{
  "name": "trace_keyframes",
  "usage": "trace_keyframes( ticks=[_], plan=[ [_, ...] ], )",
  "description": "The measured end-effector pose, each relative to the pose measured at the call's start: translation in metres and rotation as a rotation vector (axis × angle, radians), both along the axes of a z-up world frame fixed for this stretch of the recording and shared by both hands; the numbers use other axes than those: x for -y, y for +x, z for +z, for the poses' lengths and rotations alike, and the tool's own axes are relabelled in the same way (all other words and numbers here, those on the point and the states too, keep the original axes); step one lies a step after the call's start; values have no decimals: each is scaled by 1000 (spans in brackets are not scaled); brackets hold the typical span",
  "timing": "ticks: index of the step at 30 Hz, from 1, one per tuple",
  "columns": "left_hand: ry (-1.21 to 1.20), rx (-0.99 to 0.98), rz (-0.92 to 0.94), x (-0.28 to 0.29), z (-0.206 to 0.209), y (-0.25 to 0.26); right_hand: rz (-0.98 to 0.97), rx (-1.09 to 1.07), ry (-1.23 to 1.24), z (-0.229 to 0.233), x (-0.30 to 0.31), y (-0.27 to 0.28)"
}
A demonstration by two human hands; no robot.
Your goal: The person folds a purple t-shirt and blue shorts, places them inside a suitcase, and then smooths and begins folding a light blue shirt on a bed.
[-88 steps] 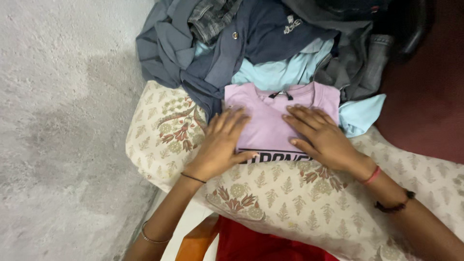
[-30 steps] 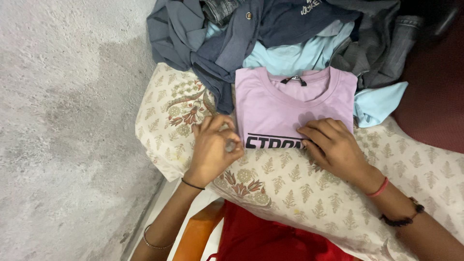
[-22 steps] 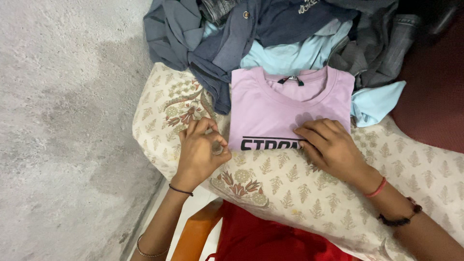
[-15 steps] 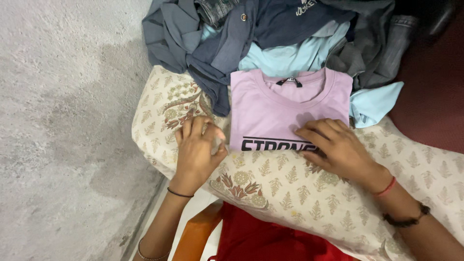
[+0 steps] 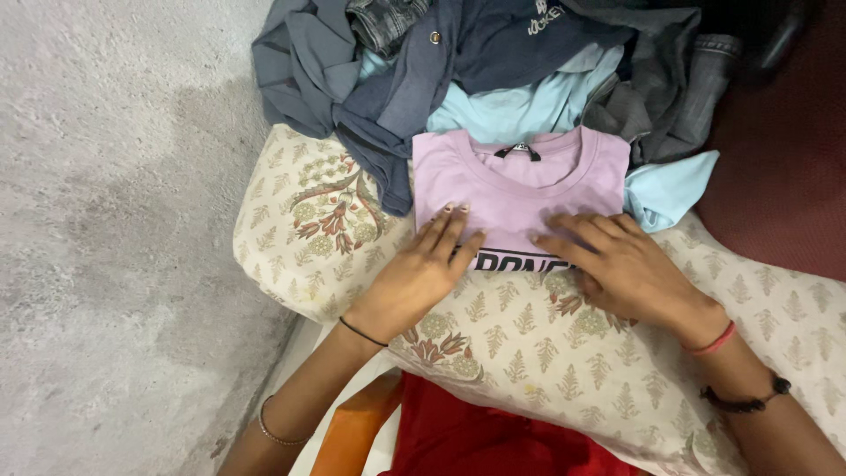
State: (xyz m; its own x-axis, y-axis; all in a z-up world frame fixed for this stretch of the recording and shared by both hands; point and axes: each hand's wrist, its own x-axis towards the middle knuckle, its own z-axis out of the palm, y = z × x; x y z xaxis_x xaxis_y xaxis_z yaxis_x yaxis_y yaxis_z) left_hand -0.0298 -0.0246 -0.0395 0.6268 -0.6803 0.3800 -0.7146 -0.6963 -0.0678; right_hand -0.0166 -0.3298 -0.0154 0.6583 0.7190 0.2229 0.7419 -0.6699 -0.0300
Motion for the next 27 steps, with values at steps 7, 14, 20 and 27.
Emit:
trace_keyframes(
  ticks=[7, 14, 20, 27],
  plan=[
    [-68, 50, -43, -18, 3, -9, 64, -40, 135, 3, 11, -4],
    [-604, -542, -7, -46, 11, -27, -76, -474, 523, 0, 40, 8],
    [-639, -583, 502, -45, 11, -1, -770, -524, 299, -3, 45, 15],
    [-756, -545, 504, -31, -22, 36, -781, -743, 487, -24, 37, 22]
  ],
)
